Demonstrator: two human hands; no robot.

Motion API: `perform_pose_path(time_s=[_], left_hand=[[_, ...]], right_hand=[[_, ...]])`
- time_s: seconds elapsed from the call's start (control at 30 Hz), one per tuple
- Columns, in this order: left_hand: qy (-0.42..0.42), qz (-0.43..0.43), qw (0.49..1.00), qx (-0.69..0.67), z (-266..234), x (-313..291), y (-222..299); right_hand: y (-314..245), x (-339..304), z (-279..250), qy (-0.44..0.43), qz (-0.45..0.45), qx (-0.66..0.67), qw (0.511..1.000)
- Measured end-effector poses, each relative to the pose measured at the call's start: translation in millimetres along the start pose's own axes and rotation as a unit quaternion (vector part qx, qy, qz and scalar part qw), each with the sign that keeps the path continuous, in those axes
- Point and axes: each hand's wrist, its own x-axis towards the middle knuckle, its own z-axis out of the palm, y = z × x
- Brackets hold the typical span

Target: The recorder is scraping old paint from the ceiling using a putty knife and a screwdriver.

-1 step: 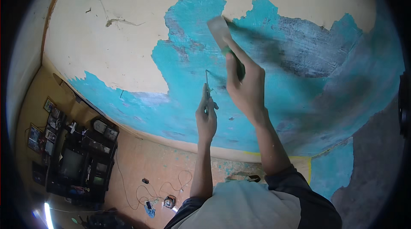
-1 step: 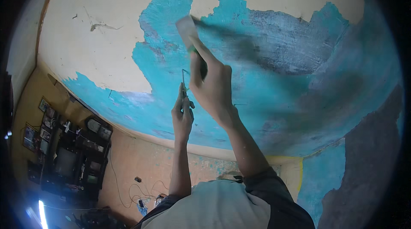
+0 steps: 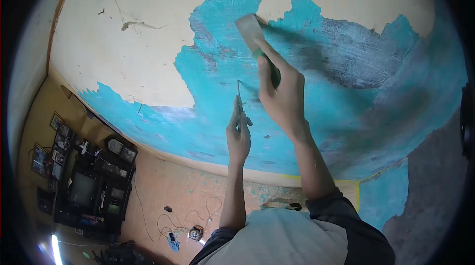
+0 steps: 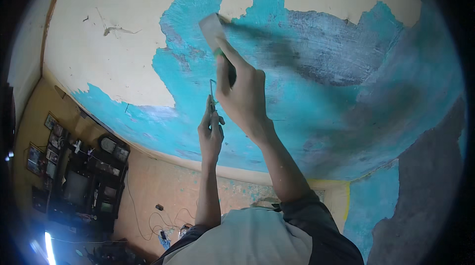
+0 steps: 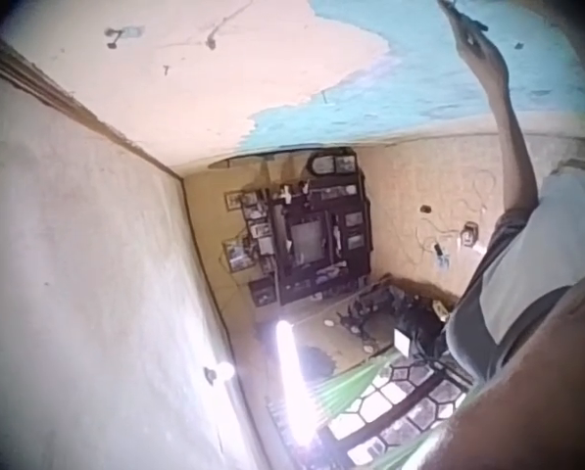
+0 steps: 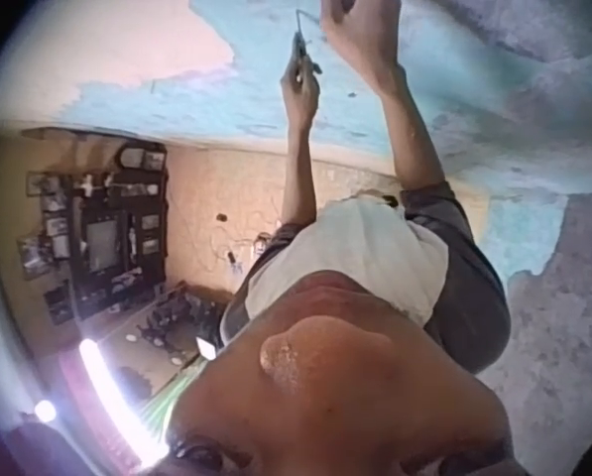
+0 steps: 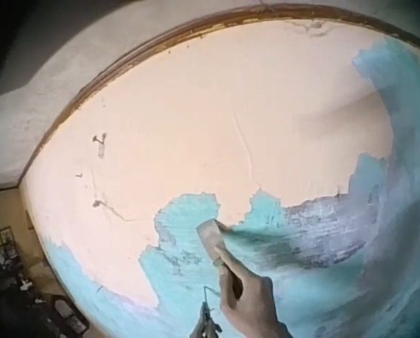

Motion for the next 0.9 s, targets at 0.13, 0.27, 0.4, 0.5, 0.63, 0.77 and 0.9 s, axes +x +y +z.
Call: perform_pose_path(time_s=[0.13, 0.27, 0.4, 0.5, 0.63, 0.77, 0.9], left_hand=[[0.008, 0.015, 1.000, -0.009, 1, 1, -8], [0.016, 0.043, 0.999, -0.012, 0, 6, -15], [-0.009, -0.016, 1.000, -0.014, -1, 3, -7], [0.004, 0.022, 1.000, -0.010, -5, 4, -13], [0.006, 0.024, 1.000, -0.016, -6, 7, -16], [-0.006, 0.009, 1.000, -0.015, -5, 3, -11], [0.002, 0.024, 1.000, -0.013, -3, 3, -12]], right_hand=[[6, -10, 5, 0.024, -0.030, -0.016, 0.999], [9, -24, 3, 0.013, 0.018, -0.043, 0.999], [1, -6, 11, 0.020, -0.013, -0.032, 0.999], [6, -17, 12, 0.024, -0.030, -0.013, 0.999], [14, -28, 9, 0.005, 0.045, -0.020, 0.999], [4, -18, 11, 0.024, 0.030, 0.012, 0.999], [10, -29, 8, 0.027, 0.046, 0.013, 0.999]])
